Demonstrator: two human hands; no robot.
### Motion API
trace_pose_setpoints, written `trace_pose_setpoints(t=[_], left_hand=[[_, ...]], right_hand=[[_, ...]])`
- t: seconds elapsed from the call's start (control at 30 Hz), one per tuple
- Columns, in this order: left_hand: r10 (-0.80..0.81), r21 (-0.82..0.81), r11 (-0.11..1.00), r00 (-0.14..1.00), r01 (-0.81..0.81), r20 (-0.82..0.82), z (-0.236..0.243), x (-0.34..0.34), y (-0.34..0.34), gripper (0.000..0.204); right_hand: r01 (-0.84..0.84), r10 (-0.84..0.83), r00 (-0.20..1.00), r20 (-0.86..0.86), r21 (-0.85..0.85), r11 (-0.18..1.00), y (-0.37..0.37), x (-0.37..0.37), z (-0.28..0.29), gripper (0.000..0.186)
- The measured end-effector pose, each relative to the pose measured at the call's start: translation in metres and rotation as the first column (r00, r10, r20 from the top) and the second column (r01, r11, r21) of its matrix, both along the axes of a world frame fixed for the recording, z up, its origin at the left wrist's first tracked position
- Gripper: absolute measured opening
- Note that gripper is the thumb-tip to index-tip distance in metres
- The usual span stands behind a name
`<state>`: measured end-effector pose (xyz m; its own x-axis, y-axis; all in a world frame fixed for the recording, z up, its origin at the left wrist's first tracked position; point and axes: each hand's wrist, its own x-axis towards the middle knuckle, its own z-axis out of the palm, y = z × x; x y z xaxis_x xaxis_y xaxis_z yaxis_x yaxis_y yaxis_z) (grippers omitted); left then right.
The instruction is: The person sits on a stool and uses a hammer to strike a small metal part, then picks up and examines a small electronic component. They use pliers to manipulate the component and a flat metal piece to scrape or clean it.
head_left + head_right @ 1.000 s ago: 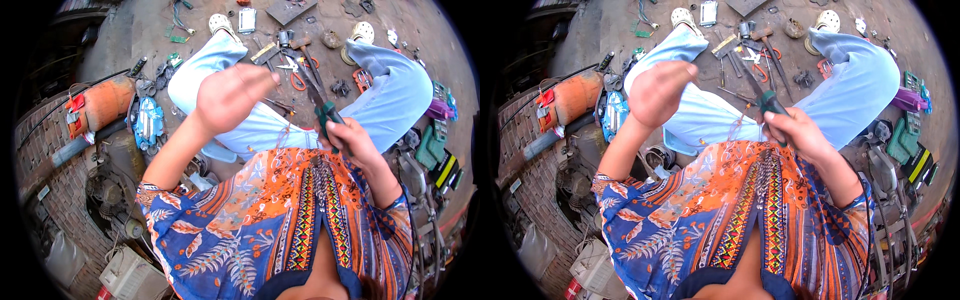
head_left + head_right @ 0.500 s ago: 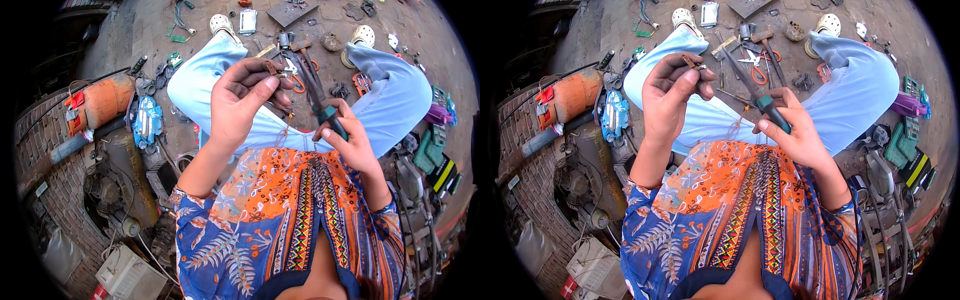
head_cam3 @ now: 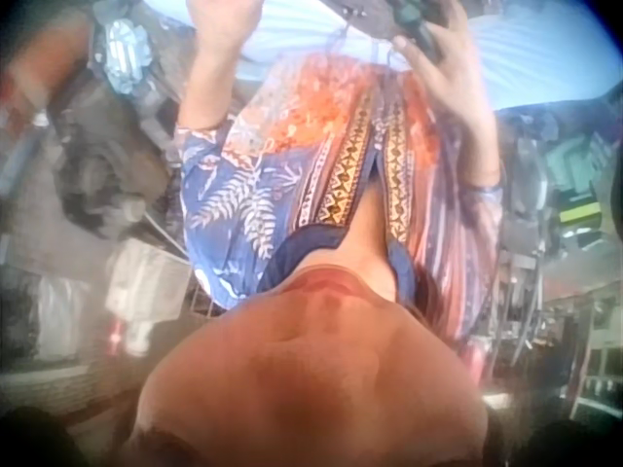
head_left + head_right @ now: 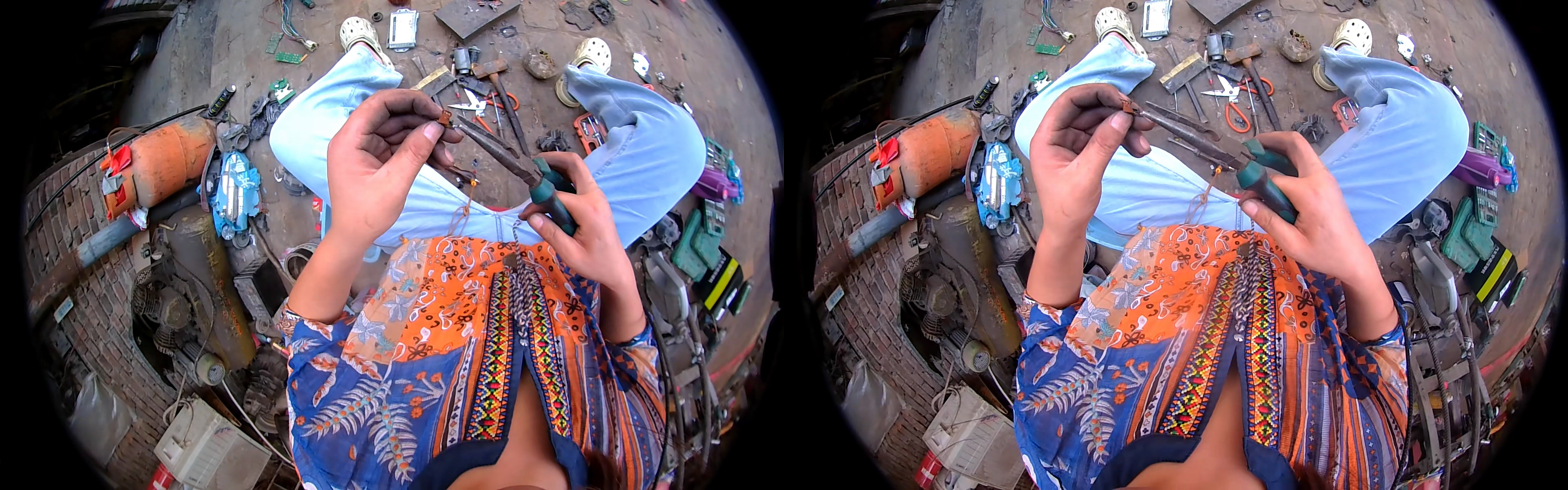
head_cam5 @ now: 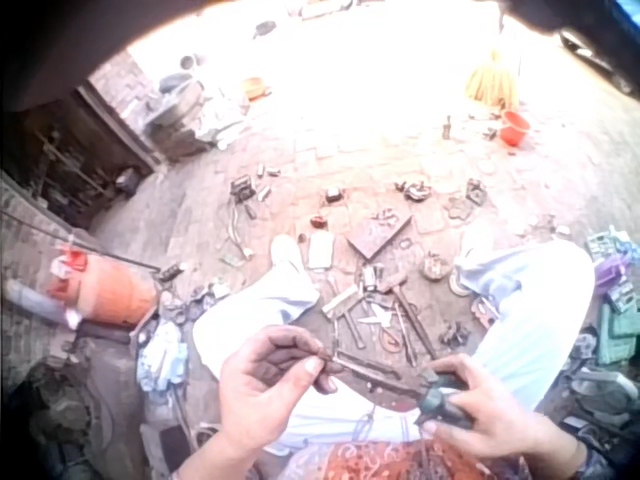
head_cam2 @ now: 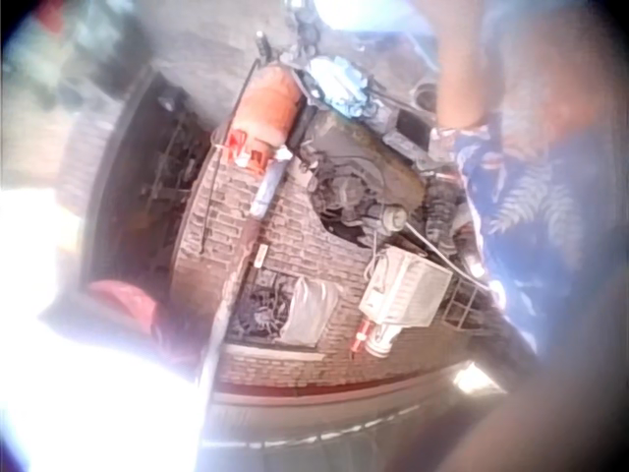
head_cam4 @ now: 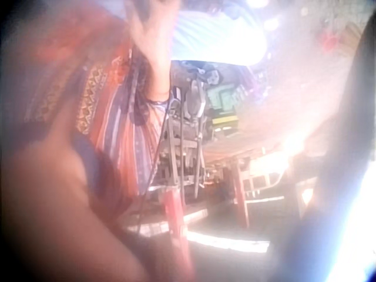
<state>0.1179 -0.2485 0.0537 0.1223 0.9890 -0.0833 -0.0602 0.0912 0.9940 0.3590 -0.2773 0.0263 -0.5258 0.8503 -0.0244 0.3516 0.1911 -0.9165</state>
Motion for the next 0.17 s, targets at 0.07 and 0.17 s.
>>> trace_pose_setpoints(t=[0.07, 0.17], left_hand=[[0.009, -0.004, 1.0, 1.0, -0.009, -0.011, 0.001, -0.0002, -0.0009, 0.015], [0.031, -0.012, 0.999, 1.0, -0.031, -0.005, 0.0011, 0.0027, -0.0005, 0.016]], right_hand=[[-0.006, 0.006, 1.0, 0.011, -0.002, 1.0, 0.0009, -0.0008, 0.0004, 0.021], [-0.014, 0.016, 0.999, 0.045, -0.046, 0.999, 0.0006, 0.0001, -0.0003, 0.022]])
